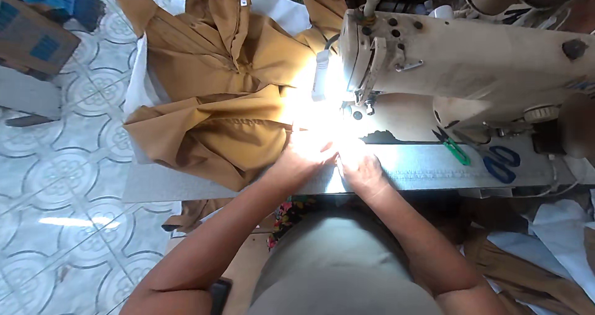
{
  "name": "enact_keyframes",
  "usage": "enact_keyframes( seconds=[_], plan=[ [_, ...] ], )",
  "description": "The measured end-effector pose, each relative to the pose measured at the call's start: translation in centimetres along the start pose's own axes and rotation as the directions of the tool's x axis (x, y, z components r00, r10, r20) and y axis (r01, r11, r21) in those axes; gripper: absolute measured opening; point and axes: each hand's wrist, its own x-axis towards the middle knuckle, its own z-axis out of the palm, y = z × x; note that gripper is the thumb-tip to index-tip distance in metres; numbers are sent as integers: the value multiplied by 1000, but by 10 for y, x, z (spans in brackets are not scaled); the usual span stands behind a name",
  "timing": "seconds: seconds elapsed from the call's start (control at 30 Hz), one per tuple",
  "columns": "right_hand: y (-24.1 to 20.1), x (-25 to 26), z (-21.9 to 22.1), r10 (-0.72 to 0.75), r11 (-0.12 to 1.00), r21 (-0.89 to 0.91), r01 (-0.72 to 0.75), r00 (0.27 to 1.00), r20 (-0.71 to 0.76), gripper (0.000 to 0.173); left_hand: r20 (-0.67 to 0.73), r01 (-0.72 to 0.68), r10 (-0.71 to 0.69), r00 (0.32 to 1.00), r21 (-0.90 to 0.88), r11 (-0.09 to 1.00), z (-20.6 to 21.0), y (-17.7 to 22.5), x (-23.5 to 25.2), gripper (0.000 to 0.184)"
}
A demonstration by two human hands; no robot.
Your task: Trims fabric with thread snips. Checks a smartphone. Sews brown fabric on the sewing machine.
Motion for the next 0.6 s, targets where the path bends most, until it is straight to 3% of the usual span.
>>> enact_keyframes(
  seconds=[0.27,0.47,0.6],
  plan=[
    [5,24,-2,66,997,-43,-60,986,154,28,-70,-35,35,997,4,999,7,-25,21,36],
    [9,33,-5,87,996,-3,-87,984,153,25,-137,-63,67,988,30,998,9,-36,32,37],
    [11,29,-2,39,999,6,-40,997,72,16,-100,-33,36,994,32,999,9,-35,31,42]
  ],
)
